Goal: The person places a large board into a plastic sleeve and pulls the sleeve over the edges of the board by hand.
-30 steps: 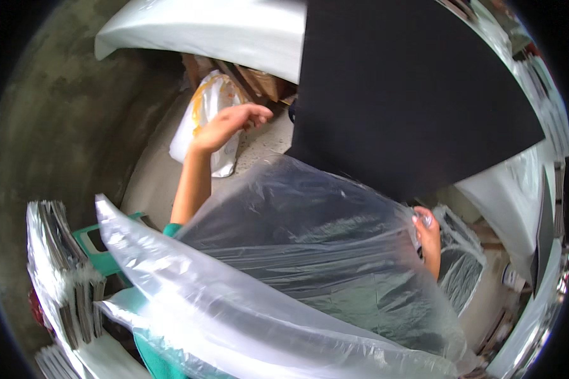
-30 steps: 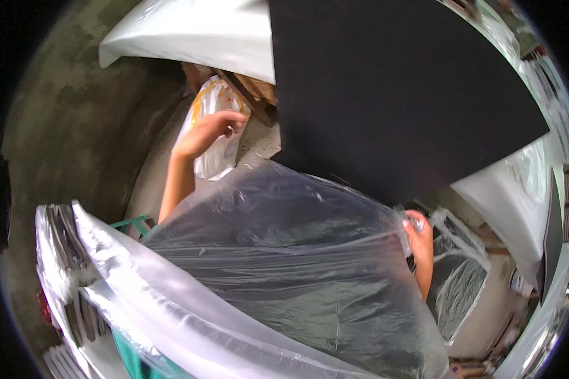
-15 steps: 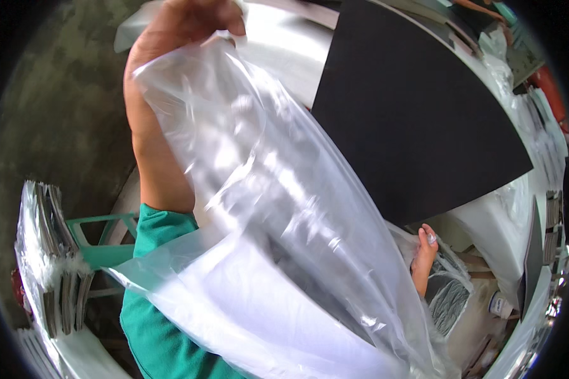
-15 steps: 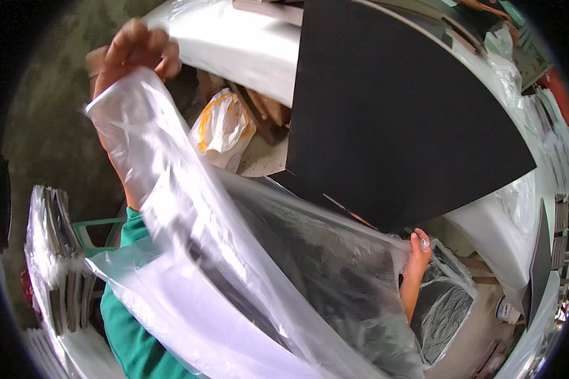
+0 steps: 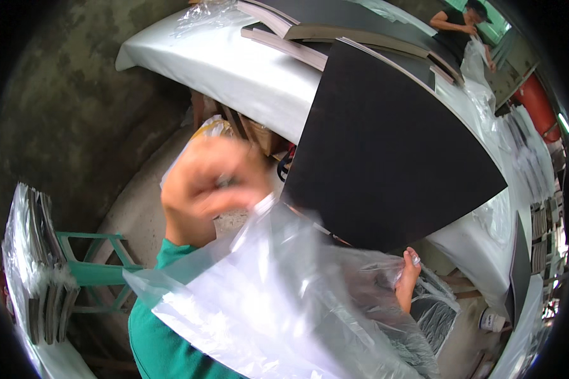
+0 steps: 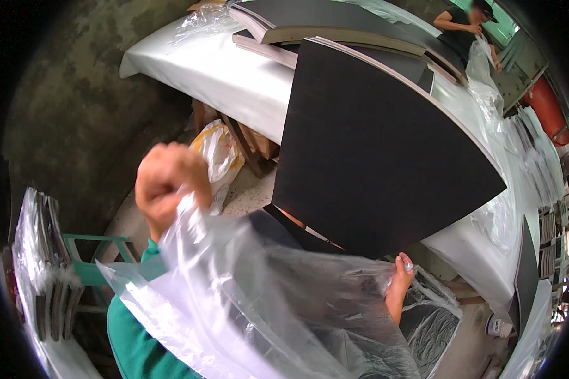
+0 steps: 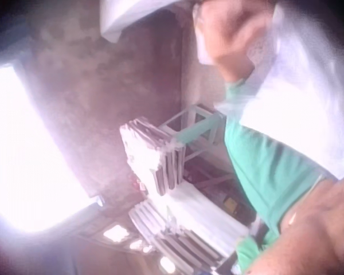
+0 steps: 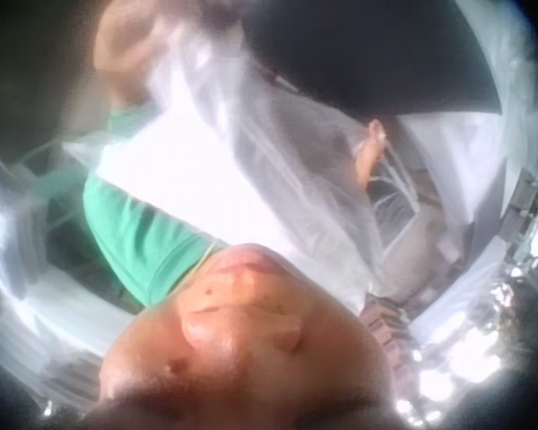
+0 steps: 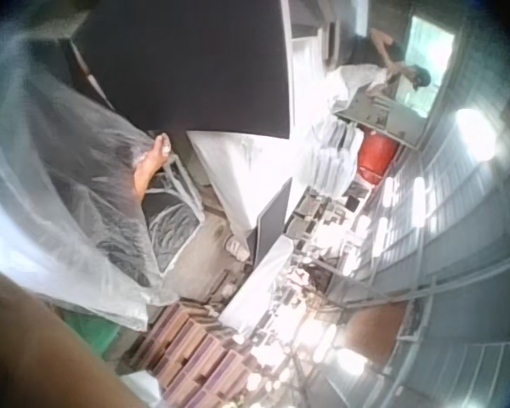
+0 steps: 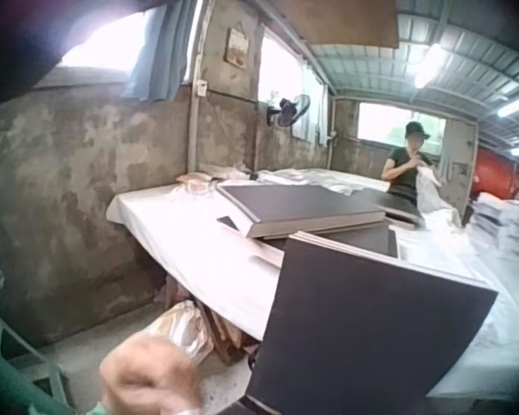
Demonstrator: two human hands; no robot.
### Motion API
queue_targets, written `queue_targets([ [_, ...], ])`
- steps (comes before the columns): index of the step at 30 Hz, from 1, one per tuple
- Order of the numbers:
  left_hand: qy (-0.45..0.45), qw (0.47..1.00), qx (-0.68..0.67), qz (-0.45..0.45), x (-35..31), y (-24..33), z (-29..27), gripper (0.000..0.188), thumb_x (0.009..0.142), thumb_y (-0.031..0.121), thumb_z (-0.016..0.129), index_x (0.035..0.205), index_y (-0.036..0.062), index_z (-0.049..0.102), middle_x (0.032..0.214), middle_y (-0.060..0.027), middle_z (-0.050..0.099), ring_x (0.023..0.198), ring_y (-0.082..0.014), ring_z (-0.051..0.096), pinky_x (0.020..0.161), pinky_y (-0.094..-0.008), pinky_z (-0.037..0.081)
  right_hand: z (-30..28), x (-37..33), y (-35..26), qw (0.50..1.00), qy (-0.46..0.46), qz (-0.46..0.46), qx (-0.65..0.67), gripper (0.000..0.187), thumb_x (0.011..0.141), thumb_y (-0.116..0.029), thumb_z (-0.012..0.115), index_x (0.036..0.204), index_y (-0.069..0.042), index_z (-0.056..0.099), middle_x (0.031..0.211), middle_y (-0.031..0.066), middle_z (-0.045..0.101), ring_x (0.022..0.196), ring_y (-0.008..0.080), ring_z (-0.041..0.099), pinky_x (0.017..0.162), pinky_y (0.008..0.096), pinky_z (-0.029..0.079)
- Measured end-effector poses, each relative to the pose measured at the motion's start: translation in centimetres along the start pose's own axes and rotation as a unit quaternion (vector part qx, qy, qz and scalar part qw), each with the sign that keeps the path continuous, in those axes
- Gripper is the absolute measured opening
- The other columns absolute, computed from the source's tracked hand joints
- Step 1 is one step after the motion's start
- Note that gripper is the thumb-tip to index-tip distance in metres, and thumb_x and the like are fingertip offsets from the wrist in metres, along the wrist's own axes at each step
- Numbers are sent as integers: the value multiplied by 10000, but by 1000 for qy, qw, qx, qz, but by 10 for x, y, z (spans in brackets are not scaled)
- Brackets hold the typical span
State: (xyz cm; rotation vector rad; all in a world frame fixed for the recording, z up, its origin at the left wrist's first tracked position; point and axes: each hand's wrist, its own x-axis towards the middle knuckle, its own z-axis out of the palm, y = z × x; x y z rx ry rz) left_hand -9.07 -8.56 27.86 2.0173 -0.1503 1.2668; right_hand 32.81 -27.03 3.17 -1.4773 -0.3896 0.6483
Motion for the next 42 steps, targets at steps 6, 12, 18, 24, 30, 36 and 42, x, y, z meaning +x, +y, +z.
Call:
queue_targets([
  [6,298,946,-54,-113,64,-56,-8,286,877,290,452,998,40,517,877,-56,567,827,-128,527,708,-246,406,-22,30,0,995,24,85,47,118,809,-149,515,903,-89,551,723,-26,519,557,58,442,446,189,318],
  [12,317,937,-2,-144,20,-115,44,576,871,426,401,1277,32,295,1140,-107,450,1050,-173,433,892,-302,347,-8,38,8,982,19,157,100,44,752,-87,488,738,-126,473,576,-33,445,390,41,340,313,176,203],
  [18,412,865,195,-208,-71,-191,68,156,857,139,507,874,-10,550,682,-24,546,620,-71,476,585,-199,401,-2,33,39,990,29,134,7,109,748,-129,508,846,-83,506,612,-1,489,431,69,401,328,190,226],
  [24,379,834,293,-275,-147,-214,67,87,842,85,510,824,1,524,645,-17,508,578,-103,471,561,-219,407,11,22,13,992,26,112,45,203,700,-132,583,895,-114,530,669,-14,530,476,80,466,351,202,284],
  [30,343,888,158,-262,-151,-218,77,149,808,80,554,938,7,543,689,-11,524,644,-91,494,591,-226,411,4,24,13,994,11,105,28,119,736,-163,536,847,-129,507,662,-18,514,474,71,453,354,209,279],
  [36,249,900,174,-314,-110,-195,49,105,806,71,563,872,-10,549,633,-6,523,564,-68,462,532,-195,389,13,16,-16,993,38,78,79,87,760,-154,533,812,-117,474,638,-25,465,432,55,386,344,202,243],
  [42,264,875,273,-301,-138,-206,54,69,822,45,490,865,-8,484,690,-105,525,595,-170,496,577,-268,415,8,18,-10,993,2,82,89,91,754,-118,537,766,-113,448,586,-34,407,400,54,328,328,204,215],
])
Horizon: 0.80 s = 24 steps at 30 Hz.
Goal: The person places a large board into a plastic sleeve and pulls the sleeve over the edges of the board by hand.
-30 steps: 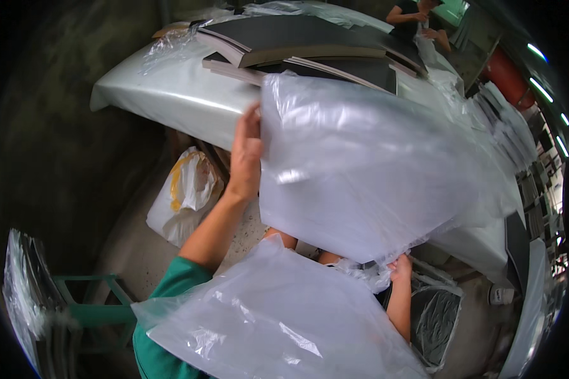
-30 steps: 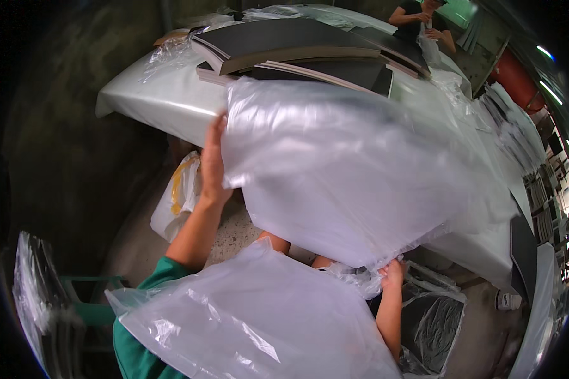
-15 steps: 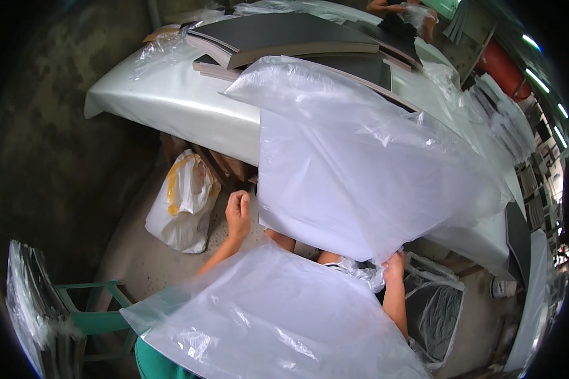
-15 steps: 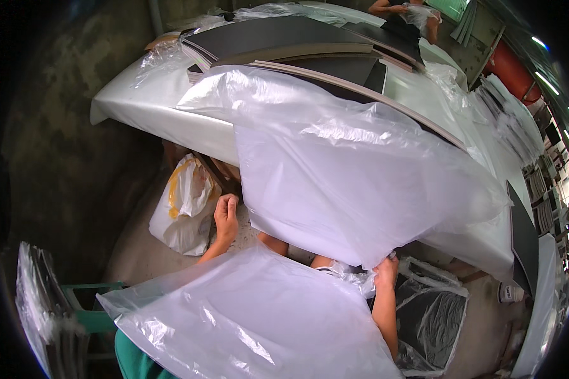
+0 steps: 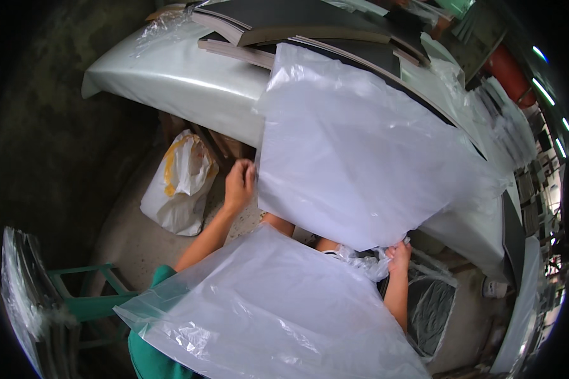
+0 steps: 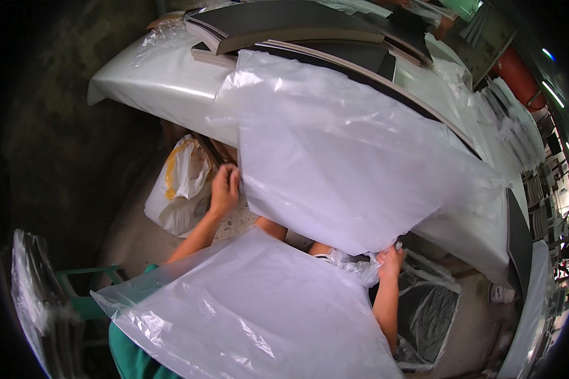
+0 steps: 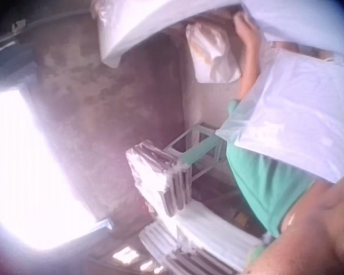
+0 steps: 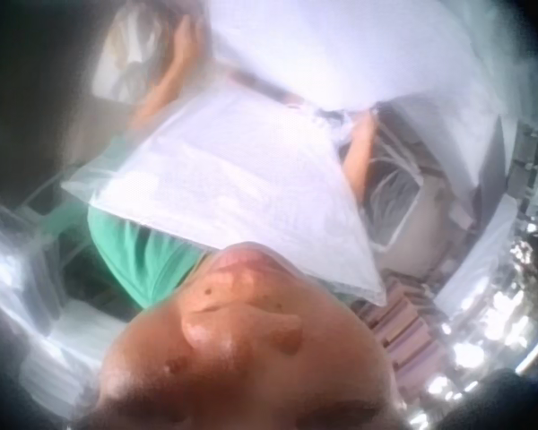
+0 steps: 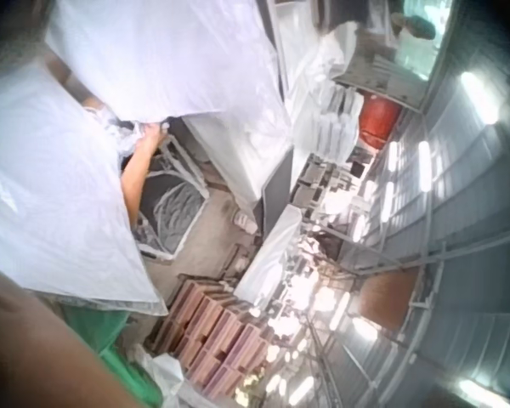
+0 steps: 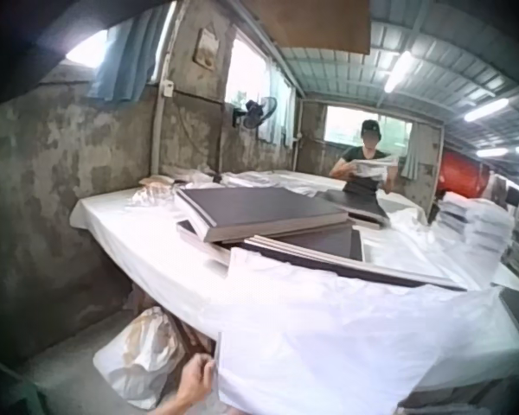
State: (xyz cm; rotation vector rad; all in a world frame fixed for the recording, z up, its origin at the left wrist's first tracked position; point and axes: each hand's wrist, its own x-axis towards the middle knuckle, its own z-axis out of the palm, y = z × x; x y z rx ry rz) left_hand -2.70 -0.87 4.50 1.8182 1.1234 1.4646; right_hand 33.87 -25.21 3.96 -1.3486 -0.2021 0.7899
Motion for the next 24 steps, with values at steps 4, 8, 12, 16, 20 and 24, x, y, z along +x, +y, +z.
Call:
queue_targets([
  [4,-105,986,95,-84,-71,-76,18,118,824,124,479,841,7,475,789,-207,539,747,-383,522,643,-402,416,-8,8,26,999,14,43,-22,103,755,-103,533,731,-116,434,557,-37,376,393,48,301,327,201,195],
  [8,-133,976,117,-127,-89,-89,22,148,826,159,483,873,19,480,826,-204,548,776,-380,527,648,-423,414,-64,36,94,986,-21,48,-156,110,748,-105,538,847,-61,519,633,43,520,506,154,473,433,273,365],
  [12,-167,964,185,-93,-96,-95,13,162,824,174,487,904,33,480,842,-189,557,768,-372,534,645,-432,418,-77,32,133,955,-10,72,-288,151,762,-120,548,892,-48,522,683,37,528,569,145,482,501,264,378],
  [16,-217,943,237,-86,-114,-93,-7,197,811,181,506,954,49,471,851,-186,560,777,-371,531,643,-434,429,-80,37,136,949,-1,43,-312,192,777,-135,558,938,-35,525,733,30,537,633,135,491,568,256,390],
  [20,-345,884,314,25,-100,-124,-24,255,794,165,525,1013,57,453,824,-175,567,758,-336,555,648,-401,446,-77,51,93,956,56,-118,-263,234,791,-150,567,983,-22,528,784,24,545,697,125,501,635,247,402],
  [24,-329,937,107,-52,-7,-70,-38,144,794,98,515,910,15,499,768,-57,554,714,-153,526,681,-267,425,-74,52,-26,904,92,-386,-161,276,805,-165,577,1028,-10,530,834,18,553,761,115,510,702,239,415],
])
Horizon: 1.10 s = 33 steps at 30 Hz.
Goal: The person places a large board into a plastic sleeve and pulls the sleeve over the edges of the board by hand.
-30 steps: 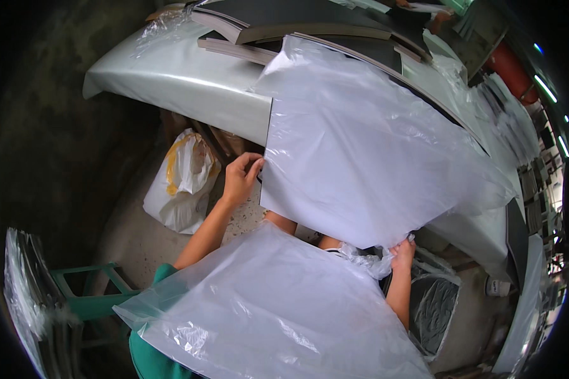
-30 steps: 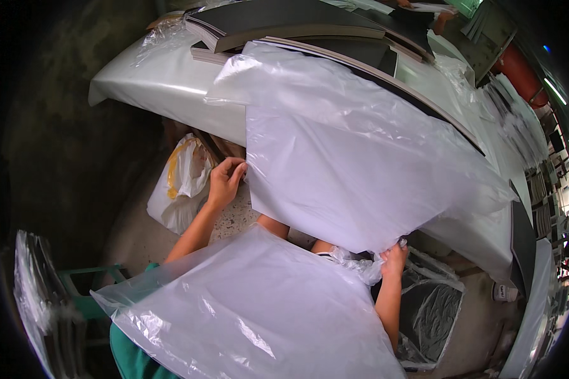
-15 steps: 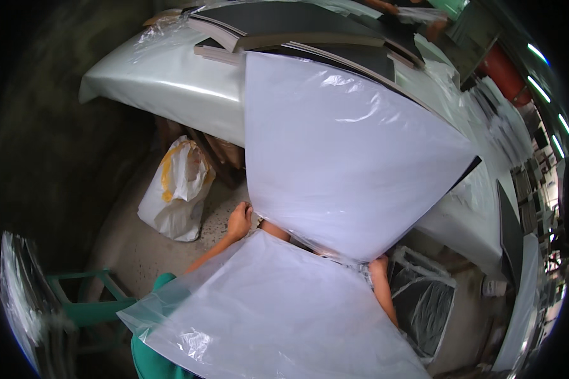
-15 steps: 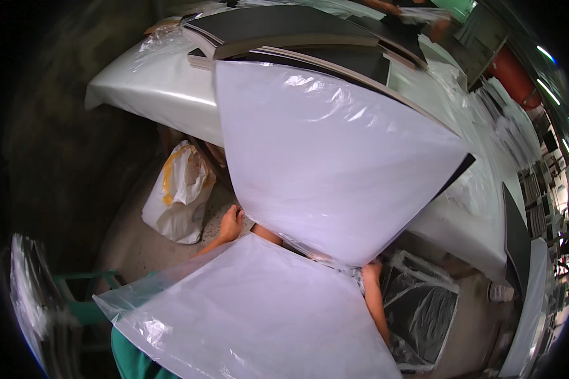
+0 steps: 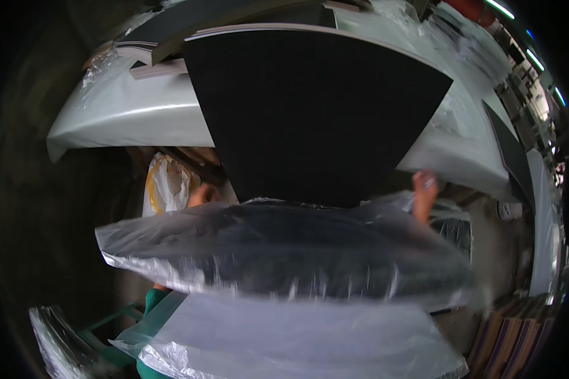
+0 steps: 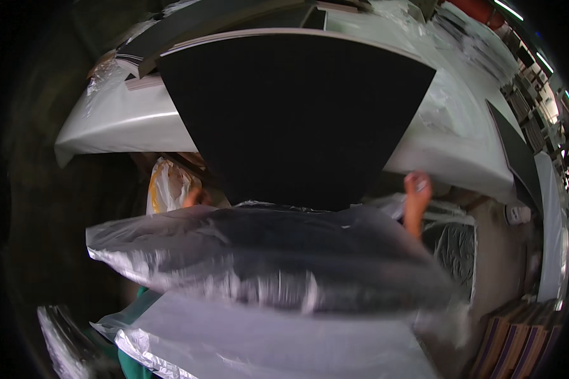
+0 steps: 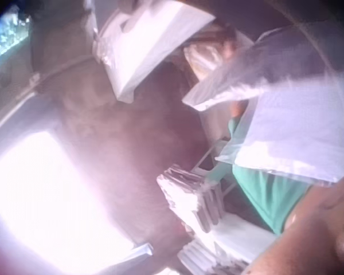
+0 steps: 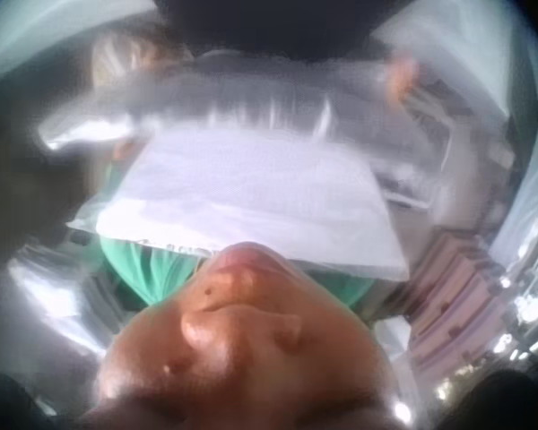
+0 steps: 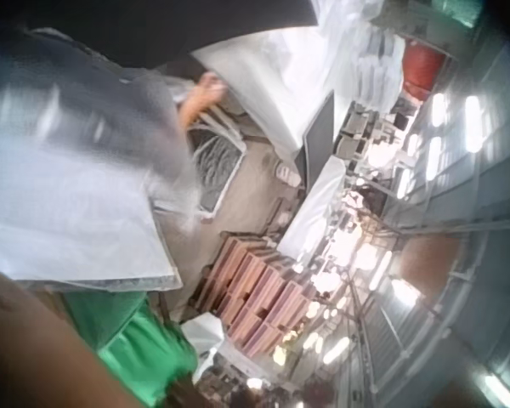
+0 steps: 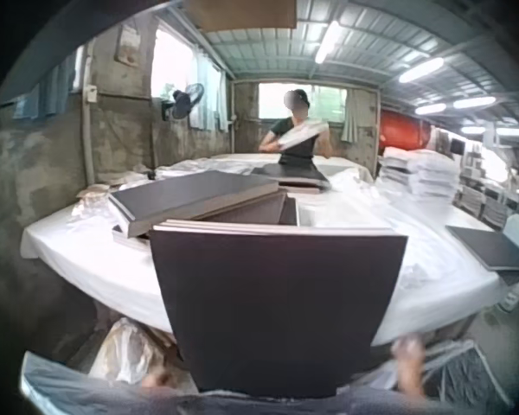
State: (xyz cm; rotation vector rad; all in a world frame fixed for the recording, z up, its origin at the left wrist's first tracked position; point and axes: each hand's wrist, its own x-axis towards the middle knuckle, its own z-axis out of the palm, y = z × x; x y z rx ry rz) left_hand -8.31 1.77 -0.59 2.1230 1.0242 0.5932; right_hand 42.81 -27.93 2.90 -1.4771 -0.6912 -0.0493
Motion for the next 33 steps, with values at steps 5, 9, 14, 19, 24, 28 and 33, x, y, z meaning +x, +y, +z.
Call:
queue_targets([
  [5,108,936,-302,142,29,153,-79,123,790,107,577,859,30,511,740,10,502,675,-49,458,604,-184,373,42,32,-234,952,-169,-5,256,366,862,-205,462,1129,44,444,915,68,510,736,77,462,583,184,379],
  [9,-38,916,-320,238,19,267,-64,253,750,166,624,922,38,491,814,-1,478,682,-58,445,589,-199,373,114,-12,-288,780,-426,121,442,522,877,-278,353,1283,28,236,1252,150,365,1108,221,405,825,292,401],
  [14,-32,948,-174,266,-4,311,4,434,662,247,723,949,20,490,826,-38,470,630,-88,401,566,-247,379,156,-52,-284,698,-455,228,504,657,778,-214,411,1329,17,137,1398,94,168,1256,213,235,1034,322,191],
  [19,-89,898,-404,149,9,300,1,227,881,202,484,780,16,565,691,60,525,616,-5,401,521,-178,338,141,-46,-256,830,-424,171,321,226,850,-122,511,1004,35,561,908,70,599,834,114,561,756,243,430],
  [24,-62,895,-437,68,-4,316,5,140,828,142,571,761,20,554,590,49,466,561,-13,403,490,-167,323,143,-44,-262,856,-362,188,316,156,754,-96,646,878,-11,605,784,9,602,734,48,529,658,191,422],
  [28,-66,928,-354,99,4,300,3,239,853,209,536,716,14,561,548,55,438,544,-7,370,480,-174,311,146,-50,-256,820,-384,239,350,133,756,-95,643,870,-36,609,786,-1,601,744,51,534,663,198,425],
  [33,-28,948,-290,130,6,298,7,286,875,229,496,726,-2,573,575,57,428,563,-19,350,497,-196,322,146,-52,-261,762,-336,333,442,48,746,-35,557,728,-78,548,704,36,568,707,135,560,700,301,468],
])
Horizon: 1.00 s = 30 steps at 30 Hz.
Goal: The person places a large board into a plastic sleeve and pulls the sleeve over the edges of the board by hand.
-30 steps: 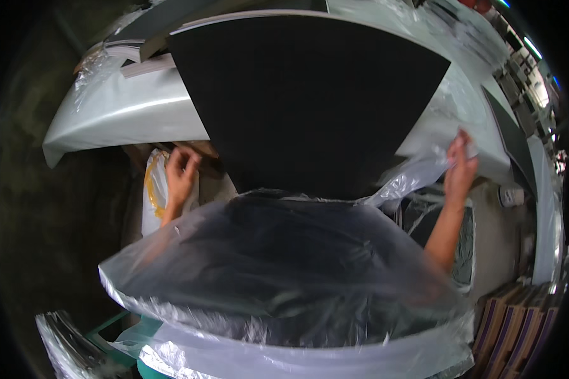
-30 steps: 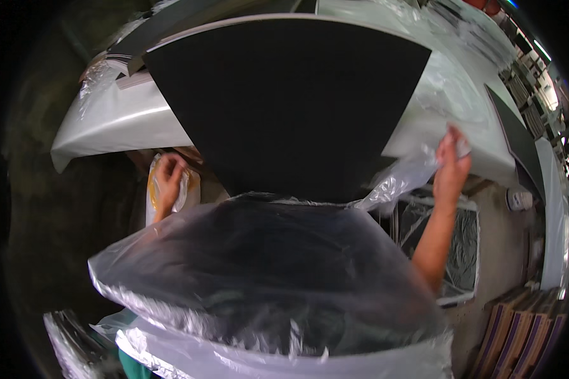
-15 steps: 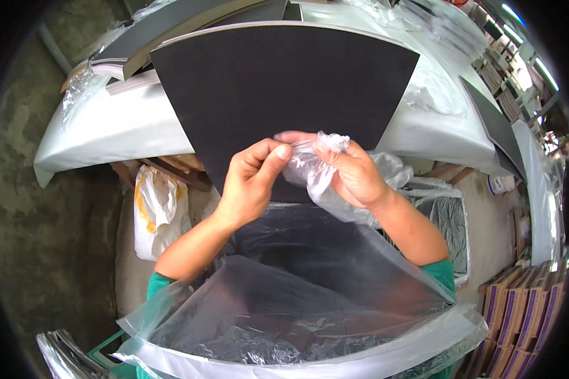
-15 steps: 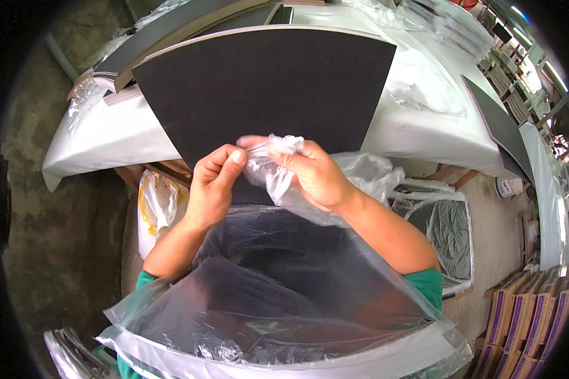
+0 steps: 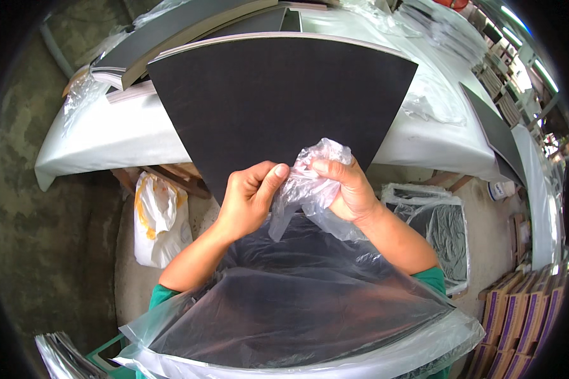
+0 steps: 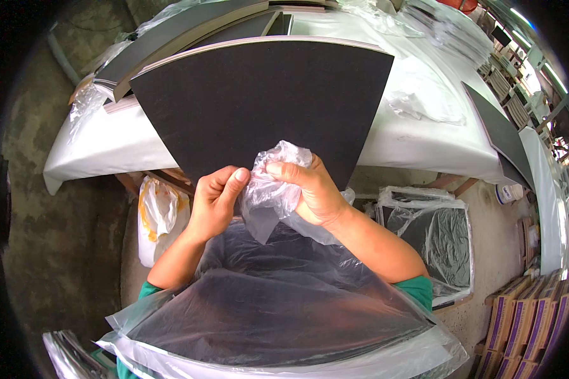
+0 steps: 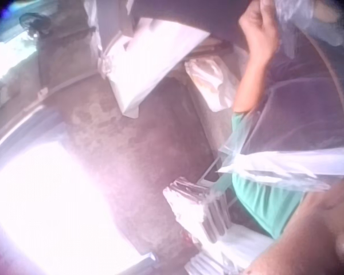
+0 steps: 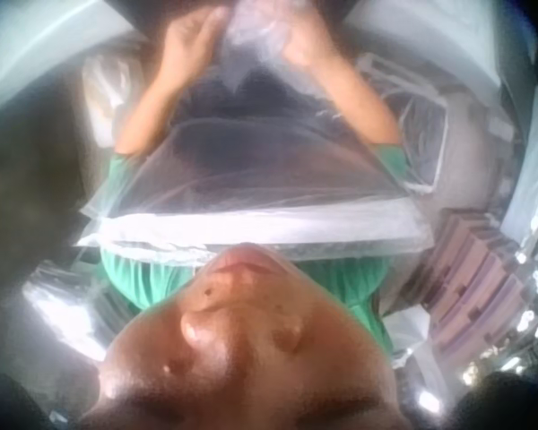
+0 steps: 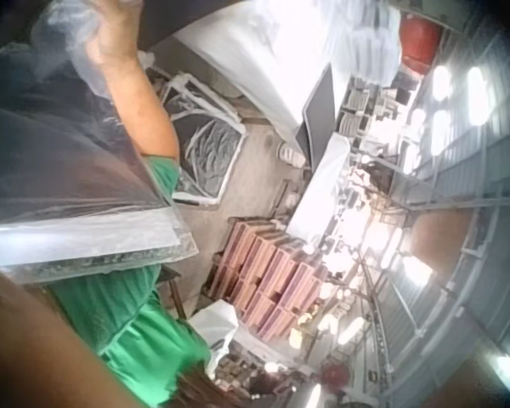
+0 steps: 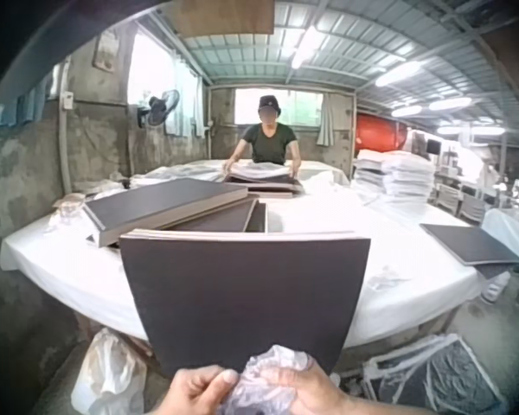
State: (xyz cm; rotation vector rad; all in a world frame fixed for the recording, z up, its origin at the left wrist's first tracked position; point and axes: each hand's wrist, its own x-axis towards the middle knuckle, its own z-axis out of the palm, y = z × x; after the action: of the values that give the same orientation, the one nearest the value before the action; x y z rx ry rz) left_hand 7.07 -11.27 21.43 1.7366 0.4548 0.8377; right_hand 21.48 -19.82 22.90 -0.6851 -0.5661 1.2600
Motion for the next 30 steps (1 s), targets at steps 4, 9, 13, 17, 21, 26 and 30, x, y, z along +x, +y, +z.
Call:
queue_targets([
  [4,100,972,-211,-31,17,11,-8,305,901,263,420,714,47,523,581,26,444,568,-57,426,538,-216,373,-22,3,-4,987,-162,23,-2,349,759,-2,554,574,-145,294,579,-22,422,553,70,453,581,258,441],
  [9,-311,929,-116,-161,-1,6,-30,266,813,325,554,815,61,583,745,-46,575,752,-132,544,722,-288,427,-21,-6,-43,994,-53,-83,50,245,784,-38,539,692,-134,334,556,-42,342,490,40,383,435,195,335],
  [13,-325,911,-221,-124,13,-15,-84,411,837,391,458,987,28,577,927,-177,600,938,-283,555,846,-386,422,-60,-35,-83,911,-240,98,-320,164,790,-125,590,898,-71,478,607,-42,469,564,7,420,468,191,358],
  [17,-151,977,-90,-119,-5,-44,-99,326,800,321,572,943,30,602,840,-75,616,755,-167,576,708,-293,455,-93,-48,-82,961,-56,-20,-269,131,873,-133,448,911,-31,523,766,35,596,698,100,532,679,278,446],
  [21,-362,912,-35,-188,0,-17,-98,249,717,218,685,849,17,618,756,-51,608,728,-146,572,715,-293,449,-111,-34,-93,972,-187,-69,126,136,849,-124,395,934,-55,475,714,32,518,643,55,500,523,172,408],
  [26,-3,904,-405,-135,10,-7,-104,224,822,274,519,932,82,487,737,-23,540,674,-129,542,659,-301,468,-94,-27,-60,874,-139,13,-466,139,811,-98,463,765,-17,566,786,56,577,734,126,537,725,266,421],
  [30,-64,979,-144,-130,-1,-19,-112,285,810,280,543,1013,84,500,786,-11,537,713,-111,526,646,-244,434,-118,-13,-80,973,-198,-21,118,155,805,-166,418,824,-31,491,691,47,513,601,103,483,564,205,391],
])
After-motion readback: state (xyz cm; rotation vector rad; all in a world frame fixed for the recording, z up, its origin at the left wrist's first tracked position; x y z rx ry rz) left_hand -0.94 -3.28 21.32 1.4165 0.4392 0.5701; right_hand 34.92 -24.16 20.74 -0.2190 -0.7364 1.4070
